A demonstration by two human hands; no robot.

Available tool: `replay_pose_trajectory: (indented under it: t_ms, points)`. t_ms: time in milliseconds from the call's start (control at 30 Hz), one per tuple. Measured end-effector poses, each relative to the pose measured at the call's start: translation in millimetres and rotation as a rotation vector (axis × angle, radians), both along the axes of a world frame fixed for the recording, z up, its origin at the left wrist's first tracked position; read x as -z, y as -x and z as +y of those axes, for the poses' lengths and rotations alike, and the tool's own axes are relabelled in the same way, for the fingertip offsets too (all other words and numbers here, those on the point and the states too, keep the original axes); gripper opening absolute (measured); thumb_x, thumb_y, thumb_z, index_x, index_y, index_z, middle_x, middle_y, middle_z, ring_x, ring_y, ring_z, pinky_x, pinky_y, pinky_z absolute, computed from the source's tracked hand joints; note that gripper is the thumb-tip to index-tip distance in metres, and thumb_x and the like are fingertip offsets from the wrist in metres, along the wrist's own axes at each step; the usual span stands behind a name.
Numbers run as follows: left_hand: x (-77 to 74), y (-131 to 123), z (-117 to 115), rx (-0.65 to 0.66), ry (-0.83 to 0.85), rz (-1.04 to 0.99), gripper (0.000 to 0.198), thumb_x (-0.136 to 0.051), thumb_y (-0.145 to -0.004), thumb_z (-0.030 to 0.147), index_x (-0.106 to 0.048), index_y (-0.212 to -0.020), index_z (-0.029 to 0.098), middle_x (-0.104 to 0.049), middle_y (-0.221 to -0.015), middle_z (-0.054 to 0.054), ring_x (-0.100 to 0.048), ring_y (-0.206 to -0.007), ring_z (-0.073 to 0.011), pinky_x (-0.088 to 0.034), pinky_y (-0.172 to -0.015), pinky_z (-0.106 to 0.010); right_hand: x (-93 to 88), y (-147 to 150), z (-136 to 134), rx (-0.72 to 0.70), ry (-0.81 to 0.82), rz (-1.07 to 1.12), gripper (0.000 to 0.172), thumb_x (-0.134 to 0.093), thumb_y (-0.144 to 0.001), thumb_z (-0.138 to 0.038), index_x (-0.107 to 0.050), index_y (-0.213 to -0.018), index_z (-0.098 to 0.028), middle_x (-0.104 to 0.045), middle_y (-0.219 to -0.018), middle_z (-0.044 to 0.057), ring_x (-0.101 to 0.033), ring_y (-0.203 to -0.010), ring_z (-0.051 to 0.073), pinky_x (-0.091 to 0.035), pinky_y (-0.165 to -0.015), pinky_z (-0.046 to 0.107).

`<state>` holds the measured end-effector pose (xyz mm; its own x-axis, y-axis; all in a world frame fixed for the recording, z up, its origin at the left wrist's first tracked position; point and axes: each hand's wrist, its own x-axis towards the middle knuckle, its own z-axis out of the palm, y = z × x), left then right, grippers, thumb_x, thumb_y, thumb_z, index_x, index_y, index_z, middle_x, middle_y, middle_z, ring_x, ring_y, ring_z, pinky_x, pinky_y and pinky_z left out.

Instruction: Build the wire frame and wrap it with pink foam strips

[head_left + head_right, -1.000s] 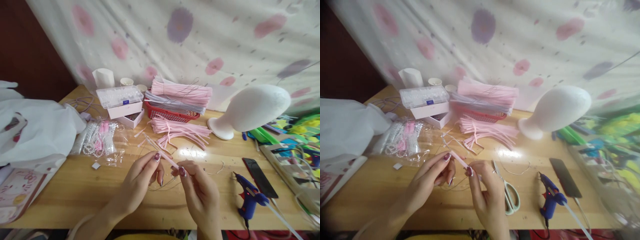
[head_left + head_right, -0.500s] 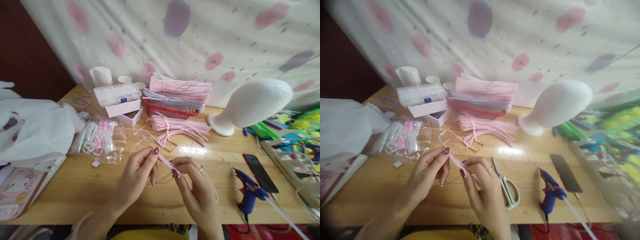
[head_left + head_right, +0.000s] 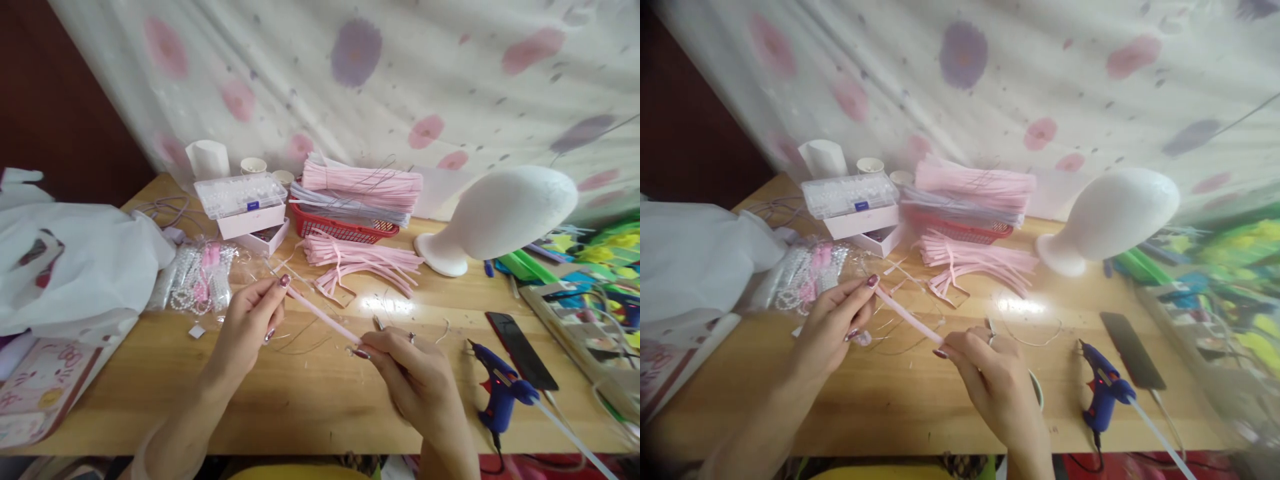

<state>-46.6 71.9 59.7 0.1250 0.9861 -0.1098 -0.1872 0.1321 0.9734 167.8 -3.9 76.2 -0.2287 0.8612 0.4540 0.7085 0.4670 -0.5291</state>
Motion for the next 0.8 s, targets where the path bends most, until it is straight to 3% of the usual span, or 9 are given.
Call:
replay_pose_trajectory:
  t_ms: [133,433,800]
  points:
    - [-1.2,3,1,-0.014,0.030,-0.074,0.048,-0.068,-0.084,0.048,-0.042,-0.054,0.020,-0.027,-0.038,0.009,-0.018,-0.039,-0.0056,-0.014,-0.042,-0.024,-3.5,4,4,-0.007,-0.045,-0.013,0.012,-0.061,-0.094,-0.016,-0.068,-0.087,-0.022,-0.066,-0.063,-0.002,-0.061,-0.052,0.011,-0.044,-0.050,0.024]
    - [3.9,5,-5,-0.087,-0.032,-0.005,0.049,-0.063,-0.091,0.044,-0.040,-0.055,0.020,-0.030,-0.042,0.007,-0.024,-0.042,-0.0075,-0.018,-0.044,-0.025,-7.4,3,3,0.004,-0.107,0.014,0.014,-0.062,-0.092,-0.012,-0.069,-0.093,-0.024,-0.065,-0.063,-0.002,-0.059,-0.051,0.012,-0.044,-0.049,0.025]
    - [-5.4,5,-8,-0.035,0.049,-0.069,0.050,-0.068,-0.086,0.044,-0.039,-0.053,0.020,-0.028,-0.038,0.008,-0.023,-0.039,-0.0059,-0.017,-0.042,-0.025,11.4,-8,7,0.016,-0.083,0.033,0.012,-0.061,-0.093,-0.013,-0.069,-0.092,-0.022,-0.066,-0.067,0.000,-0.062,-0.060,0.013,-0.048,-0.054,0.025]
